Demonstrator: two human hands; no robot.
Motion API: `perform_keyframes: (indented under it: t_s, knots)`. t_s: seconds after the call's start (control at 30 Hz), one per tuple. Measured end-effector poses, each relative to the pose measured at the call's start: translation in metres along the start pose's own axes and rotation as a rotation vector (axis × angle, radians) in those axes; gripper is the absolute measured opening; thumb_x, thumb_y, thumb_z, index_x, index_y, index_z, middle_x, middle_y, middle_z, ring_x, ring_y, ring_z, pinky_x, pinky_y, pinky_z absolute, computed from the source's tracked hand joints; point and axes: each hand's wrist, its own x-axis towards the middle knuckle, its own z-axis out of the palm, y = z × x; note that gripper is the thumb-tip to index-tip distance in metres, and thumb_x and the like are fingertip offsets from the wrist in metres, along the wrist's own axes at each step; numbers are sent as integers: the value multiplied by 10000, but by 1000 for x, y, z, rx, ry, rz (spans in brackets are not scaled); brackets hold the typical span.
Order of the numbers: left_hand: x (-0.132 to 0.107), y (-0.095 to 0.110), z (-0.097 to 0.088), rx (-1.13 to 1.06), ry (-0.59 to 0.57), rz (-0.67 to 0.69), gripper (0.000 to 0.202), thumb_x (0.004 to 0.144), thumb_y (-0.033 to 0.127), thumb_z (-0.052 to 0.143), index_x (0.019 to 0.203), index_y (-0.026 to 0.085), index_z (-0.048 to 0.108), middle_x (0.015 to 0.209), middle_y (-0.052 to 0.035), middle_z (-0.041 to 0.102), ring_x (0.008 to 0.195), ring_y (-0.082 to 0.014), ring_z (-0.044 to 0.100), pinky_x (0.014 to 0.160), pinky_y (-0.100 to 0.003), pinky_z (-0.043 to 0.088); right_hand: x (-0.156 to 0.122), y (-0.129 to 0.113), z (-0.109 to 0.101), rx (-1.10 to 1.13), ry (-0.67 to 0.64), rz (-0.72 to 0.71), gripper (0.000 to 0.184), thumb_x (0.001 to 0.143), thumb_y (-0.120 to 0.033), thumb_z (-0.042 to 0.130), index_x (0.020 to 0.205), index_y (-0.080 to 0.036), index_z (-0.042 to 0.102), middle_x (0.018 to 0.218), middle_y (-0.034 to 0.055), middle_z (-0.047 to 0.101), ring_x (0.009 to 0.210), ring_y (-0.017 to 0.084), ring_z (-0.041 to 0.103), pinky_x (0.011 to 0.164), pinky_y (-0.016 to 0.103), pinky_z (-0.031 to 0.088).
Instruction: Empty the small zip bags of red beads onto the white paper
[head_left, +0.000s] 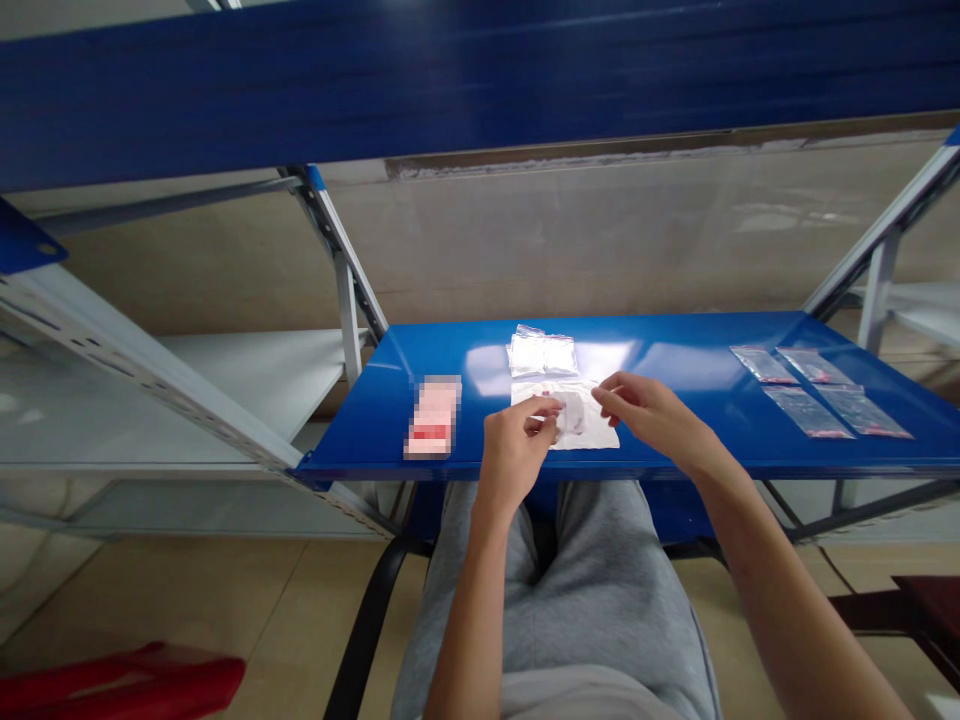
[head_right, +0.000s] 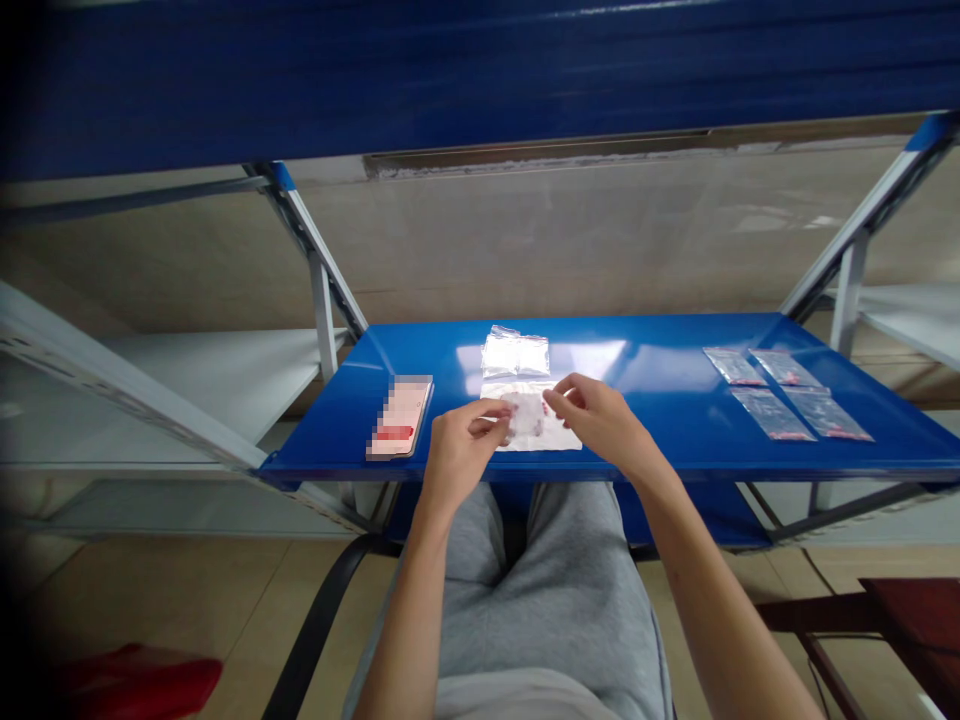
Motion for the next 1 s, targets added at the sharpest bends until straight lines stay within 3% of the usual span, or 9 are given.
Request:
perform_keyframes:
  t_s: [0.07, 0.13, 0.2, 0.3, 0.43, 0.6, 0.83, 1.0]
  knots:
    - [2, -3, -1, -105, 11, -14, 215, 882, 241, 669, 1050, 166, 780, 962, -63, 780, 769, -192, 769, 670, -263, 645, 8, 13, 2, 140, 38, 82, 371, 882, -529, 665, 1034, -191, 674, 947, 89, 742, 831, 197, 687, 605, 251, 477]
    - [3, -6, -3, -173, 20, -23, 250, 879, 300, 693, 1071, 162, 777, 998, -68, 777, 792, -195, 770, 683, -271, 661, 15, 24, 6, 399, -107, 167, 421, 862, -539, 708, 1106, -198, 669, 1058, 109, 737, 915, 215, 710, 684, 280, 542]
    - [5, -8, -4, -201, 25, -32, 284, 871, 343, 714, 1077, 157, 777, 1054, -79, 777, 812, -199, 769, 688, -276, 670, 19, 32, 13, 639, -283, 222, 438, 810, -515, 784, 1089, -194, 679, 1055, 106, 736, 921, 223, 730, 729, 304, 573]
    - [5, -10, -6, -184, 17, -69, 314, 868, 349, 725, 1104, 149, 779, 1085, -88, 780, 798, -197, 771, 682, -281, 677, 24, 42, 21, 801, -360, 248, 427, 689, -406, 910, 974, -168, 698, 932, 79, 737, 868, 207, 744, 676, 255, 563]
    - [4, -9, -8, -142, -7, -118, 291, 878, 277, 710, 1131, 152, 781, 1113, -91, 784, 766, -189, 774, 643, -272, 675, 27, 50, 25, 814, -298, 259, 419, 597, -344, 973, 860, -144, 715, 790, 42, 711, 738, 152, 715, 645, 217, 559]
    - [4, -11, -7, -131, 13, -148, 301, 879, 255, 714, 1160, 161, 765, 1169, -105, 773, 725, -181, 774, 610, -266, 667, 28, 54, 26, 777, -236, 245, 425, 579, -391, 981, 812, -145, 725, 799, 47, 715, 710, 145, 690, 738, 280, 610]
    - [6, -17, 0, -111, 44, -165, 302, 864, 268, 708, 1143, 155, 735, 1043, -96, 783, 657, -162, 756, 550, -231, 628, 30, 57, 29, 754, -205, 226, 451, 544, -430, 990, 759, -151, 708, 761, 33, 693, 702, 144, 676, 799, 324, 628]
    - [9, -14, -7, -111, 112, -113, 270, 863, 314, 706, 1091, 170, 701, 946, -75, 790, 679, -181, 760, 505, -203, 560, 33, 61, 17, 746, -143, 202, 427, 554, -420, 989, 740, -155, 710, 760, 29, 692, 715, 141, 676, 815, 318, 631]
